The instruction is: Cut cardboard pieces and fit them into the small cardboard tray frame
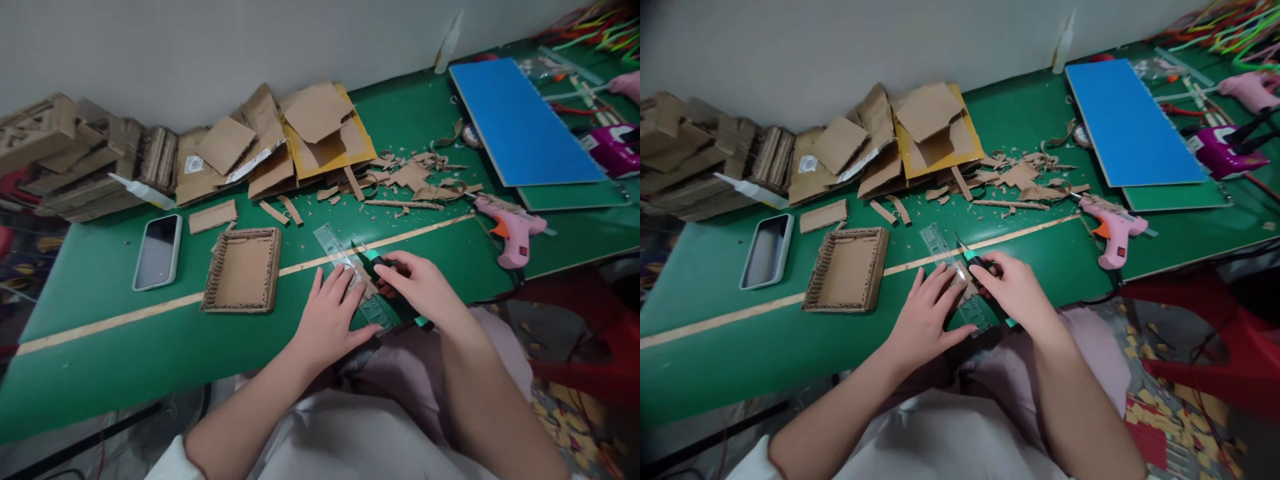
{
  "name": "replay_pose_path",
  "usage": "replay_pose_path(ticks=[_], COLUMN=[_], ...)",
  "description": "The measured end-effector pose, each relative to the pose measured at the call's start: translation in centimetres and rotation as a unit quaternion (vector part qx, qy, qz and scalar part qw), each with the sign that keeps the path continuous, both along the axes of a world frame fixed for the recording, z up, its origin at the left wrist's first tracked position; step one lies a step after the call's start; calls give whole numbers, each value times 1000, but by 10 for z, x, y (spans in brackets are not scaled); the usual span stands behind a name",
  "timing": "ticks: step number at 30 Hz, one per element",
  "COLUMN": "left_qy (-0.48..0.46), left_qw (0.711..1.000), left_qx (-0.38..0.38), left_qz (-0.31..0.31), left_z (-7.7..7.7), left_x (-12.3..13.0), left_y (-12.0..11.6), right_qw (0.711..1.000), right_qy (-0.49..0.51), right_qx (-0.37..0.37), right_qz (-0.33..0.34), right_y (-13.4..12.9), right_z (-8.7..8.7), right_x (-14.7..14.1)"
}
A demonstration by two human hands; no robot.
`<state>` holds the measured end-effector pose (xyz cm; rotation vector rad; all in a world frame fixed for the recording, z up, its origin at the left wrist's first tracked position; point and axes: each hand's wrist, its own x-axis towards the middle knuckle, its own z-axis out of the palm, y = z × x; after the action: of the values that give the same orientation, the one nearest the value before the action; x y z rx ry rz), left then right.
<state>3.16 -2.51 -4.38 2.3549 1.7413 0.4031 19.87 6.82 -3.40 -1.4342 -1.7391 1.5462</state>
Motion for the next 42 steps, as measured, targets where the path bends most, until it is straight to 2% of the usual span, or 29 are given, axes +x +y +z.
replay_pose_path(ticks=[4, 8, 12, 15, 23, 30, 35, 40, 42], left_qy=[-3, -6, -17, -29, -46, -55, -58, -62, -64], left_qw=[1000, 1000, 1000, 999, 999, 998, 998, 998, 998], left_qx=[8, 10, 14, 20, 17, -8, -3, 12, 9], left_qz=[1, 10, 10, 8, 1, 13, 19, 16, 12], left_z=[-2, -3, -5, -6, -5, -9, -12, -12, -11], left_x=[0, 0, 0, 0, 0, 0, 1, 0, -1], left_y=[0, 1, 1, 2, 1, 0, -2, -3, -3], right_qw=[1000, 996, 988, 984, 988, 957, 959, 970, 982], right_qy=[14, 31, 89, 122, 111, 211, 224, 177, 127], right_qx=[-13, -30, -29, -29, -60, -28, -39, 3, -1], right_qz=[-15, -78, -126, -126, -93, -196, -170, -167, -139], right_y=[0, 2, 2, 1, 1, 1, 2, 2, -1], right_z=[2, 9, 16, 19, 17, 20, 23, 27, 30], right_x=[2, 8, 13, 14, 12, 12, 15, 13, 16])
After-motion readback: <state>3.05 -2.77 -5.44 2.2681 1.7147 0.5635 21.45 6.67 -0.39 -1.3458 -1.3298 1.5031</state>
